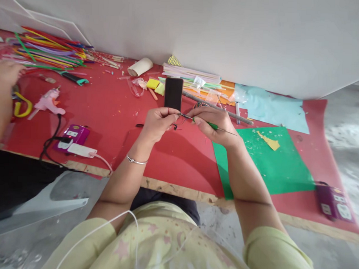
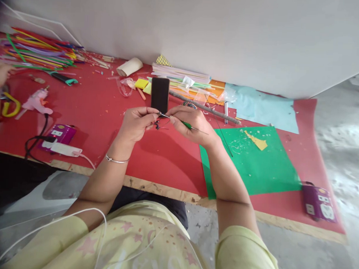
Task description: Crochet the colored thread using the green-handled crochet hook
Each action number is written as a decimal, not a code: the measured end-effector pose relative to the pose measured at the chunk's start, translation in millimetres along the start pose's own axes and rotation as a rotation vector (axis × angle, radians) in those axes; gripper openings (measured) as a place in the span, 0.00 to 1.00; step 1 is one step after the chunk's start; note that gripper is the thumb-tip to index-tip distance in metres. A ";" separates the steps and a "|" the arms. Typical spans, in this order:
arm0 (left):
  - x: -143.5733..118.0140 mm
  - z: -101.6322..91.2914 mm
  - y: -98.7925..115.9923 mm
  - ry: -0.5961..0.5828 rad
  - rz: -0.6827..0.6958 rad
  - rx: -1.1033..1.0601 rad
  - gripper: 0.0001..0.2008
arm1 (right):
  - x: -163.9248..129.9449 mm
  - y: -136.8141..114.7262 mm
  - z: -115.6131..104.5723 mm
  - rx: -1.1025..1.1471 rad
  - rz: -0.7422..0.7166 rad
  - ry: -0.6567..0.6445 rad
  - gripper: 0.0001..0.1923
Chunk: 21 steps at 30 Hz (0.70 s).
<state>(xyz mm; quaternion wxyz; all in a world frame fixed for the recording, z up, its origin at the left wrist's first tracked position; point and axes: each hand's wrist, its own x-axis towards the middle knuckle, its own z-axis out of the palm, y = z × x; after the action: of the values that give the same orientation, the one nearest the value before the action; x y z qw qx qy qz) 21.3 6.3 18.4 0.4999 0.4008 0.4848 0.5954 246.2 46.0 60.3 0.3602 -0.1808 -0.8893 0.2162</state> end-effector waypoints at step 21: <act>1.0 -0.1 0.3 -0.016 -0.005 -0.073 0.10 | 0.5 -5.8 13.6 -0.161 -0.063 0.074 0.13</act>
<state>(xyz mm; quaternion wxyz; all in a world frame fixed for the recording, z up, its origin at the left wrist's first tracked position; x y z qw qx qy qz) 21.0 7.2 18.7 0.5196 0.3859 0.4594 0.6083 235.0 37.9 54.8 0.3838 -0.1890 -0.8951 0.1256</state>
